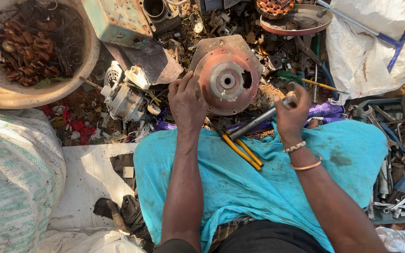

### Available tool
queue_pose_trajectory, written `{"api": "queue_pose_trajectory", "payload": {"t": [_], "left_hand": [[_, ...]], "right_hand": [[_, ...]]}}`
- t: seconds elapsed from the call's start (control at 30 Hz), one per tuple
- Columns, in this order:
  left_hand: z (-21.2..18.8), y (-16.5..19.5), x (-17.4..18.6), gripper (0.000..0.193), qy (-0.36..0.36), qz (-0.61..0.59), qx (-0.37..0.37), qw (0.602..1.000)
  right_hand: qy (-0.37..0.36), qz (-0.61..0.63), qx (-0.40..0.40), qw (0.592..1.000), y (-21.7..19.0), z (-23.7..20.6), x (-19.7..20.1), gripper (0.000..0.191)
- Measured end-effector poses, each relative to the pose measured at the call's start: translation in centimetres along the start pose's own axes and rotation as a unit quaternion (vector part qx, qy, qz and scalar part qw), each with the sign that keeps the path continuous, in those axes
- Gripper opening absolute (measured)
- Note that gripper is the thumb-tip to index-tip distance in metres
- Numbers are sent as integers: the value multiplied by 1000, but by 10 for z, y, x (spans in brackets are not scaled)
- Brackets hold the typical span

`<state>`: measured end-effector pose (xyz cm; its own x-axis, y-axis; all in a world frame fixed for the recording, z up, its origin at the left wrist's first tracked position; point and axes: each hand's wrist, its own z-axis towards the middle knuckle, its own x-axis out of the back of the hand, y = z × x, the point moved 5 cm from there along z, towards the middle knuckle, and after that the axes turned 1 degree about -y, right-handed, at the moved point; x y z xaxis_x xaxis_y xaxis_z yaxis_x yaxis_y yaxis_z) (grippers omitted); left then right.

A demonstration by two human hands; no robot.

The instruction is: The person sits on the ground at a scrap pile and disassembles an old motor/pump unit. They unscrew fasteners with a screwdriver, tap and pry the housing with a hammer, pull off the red outer cover, remove internal parts by hand, and place removed components into a nearby bowl.

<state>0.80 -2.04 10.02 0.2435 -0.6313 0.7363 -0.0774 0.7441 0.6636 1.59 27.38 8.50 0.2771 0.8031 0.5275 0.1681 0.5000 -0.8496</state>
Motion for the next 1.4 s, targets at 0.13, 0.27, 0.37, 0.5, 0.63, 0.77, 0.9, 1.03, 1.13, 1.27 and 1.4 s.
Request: {"api": "queue_pose_trajectory", "payload": {"t": [0.13,0.27,0.37,0.5,0.63,0.77,0.9,1.03,1.13,1.27,1.4], "left_hand": [[-5,13,-22,106,-132,25,0,991],[-3,20,-38,146,-157,67,-10,985],[1,16,-41,148,-131,41,-9,990],[3,9,-46,149,-144,22,-11,989],[4,5,-52,152,-158,27,3,987],[5,6,-51,155,-140,-62,3,988],[5,5,-46,151,-145,-38,17,989],[6,9,-40,146,-130,3,2,991],[6,10,-44,150,-154,24,11,988],[4,8,-46,149,-131,10,7,991],[5,10,-44,150,-106,4,-12,994]], "right_hand": [[15,219,-275,936,44,-20,-13,70],[-11,263,-419,869,55,-18,-30,46],[-2,357,-420,835,61,-8,-25,24],[-73,472,-433,765,34,-15,5,19],[-182,271,-210,921,-48,-46,50,50],[-161,198,65,965,-133,-66,79,68],[-119,78,235,962,-148,-54,54,68],[-153,-148,288,934,-129,-44,-11,63],[-222,-102,104,964,-115,-41,-12,73],[-163,31,113,980,-132,-50,26,71],[-98,3,270,958,-138,-52,15,69]]}}
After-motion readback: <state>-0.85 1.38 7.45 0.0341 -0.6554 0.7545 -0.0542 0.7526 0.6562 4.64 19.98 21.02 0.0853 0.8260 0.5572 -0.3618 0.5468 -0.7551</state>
